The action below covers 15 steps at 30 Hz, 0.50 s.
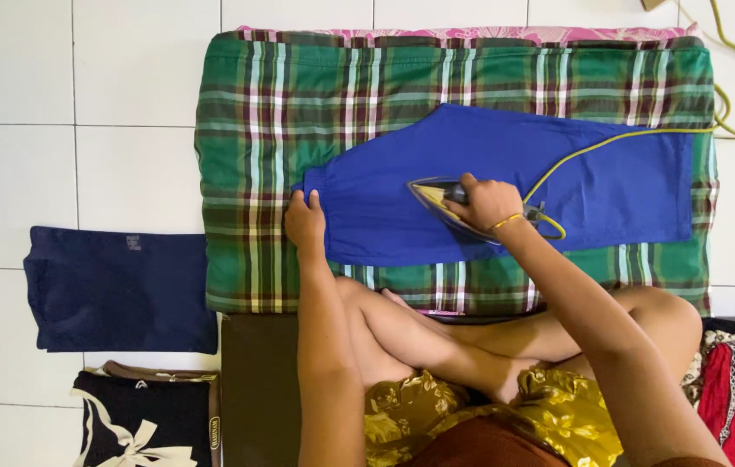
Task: Ironing a pair of blue pants while sitting on the floor.
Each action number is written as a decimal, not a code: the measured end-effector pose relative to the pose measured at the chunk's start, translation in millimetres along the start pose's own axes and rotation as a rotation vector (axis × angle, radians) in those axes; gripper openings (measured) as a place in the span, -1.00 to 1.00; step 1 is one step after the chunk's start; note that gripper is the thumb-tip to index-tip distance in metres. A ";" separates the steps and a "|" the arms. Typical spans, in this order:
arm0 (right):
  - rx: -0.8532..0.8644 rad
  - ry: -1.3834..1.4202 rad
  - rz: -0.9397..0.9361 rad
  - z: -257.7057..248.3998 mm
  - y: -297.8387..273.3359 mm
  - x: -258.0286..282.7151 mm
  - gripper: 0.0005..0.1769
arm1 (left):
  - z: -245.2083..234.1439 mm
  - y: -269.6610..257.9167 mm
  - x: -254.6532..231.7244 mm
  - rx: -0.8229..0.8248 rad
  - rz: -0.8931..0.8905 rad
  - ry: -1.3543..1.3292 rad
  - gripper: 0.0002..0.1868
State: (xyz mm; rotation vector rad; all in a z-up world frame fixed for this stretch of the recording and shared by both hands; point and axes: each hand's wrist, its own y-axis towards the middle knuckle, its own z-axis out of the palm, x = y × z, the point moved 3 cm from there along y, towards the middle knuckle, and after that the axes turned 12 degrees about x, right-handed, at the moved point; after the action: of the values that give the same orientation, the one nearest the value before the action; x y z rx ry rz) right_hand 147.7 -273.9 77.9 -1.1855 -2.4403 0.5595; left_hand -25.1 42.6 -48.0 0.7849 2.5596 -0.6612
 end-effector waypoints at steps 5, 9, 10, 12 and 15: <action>0.018 -0.060 -0.195 0.4 20.6 64.0 -0.31 | -1.5 -6.6 -5.4 0.012 -0.015 0.019 -0.60; -0.168 -0.034 -0.381 30.6 63.3 117.7 -0.39 | 2.4 -6.7 0.2 -0.028 0.055 0.050 -0.59; -0.171 -0.031 -0.381 29.4 71.4 127.1 -0.39 | 0.5 -3.0 -2.0 -0.031 0.056 0.053 -0.59; -0.254 0.080 -0.253 26.9 83.9 139.9 -0.41 | -1.8 -1.1 -5.5 -0.069 0.068 0.073 -0.60; -0.215 0.074 -0.207 23.9 88.1 132.6 -0.43 | -1.9 -9.3 -11.8 -0.061 0.056 0.077 -0.60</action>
State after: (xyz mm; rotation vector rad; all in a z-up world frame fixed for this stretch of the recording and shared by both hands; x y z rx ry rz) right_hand 117.1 -122.1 33.8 -0.9929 -2.5672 0.1942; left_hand -21.9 31.8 -37.8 0.8732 2.6028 -0.5427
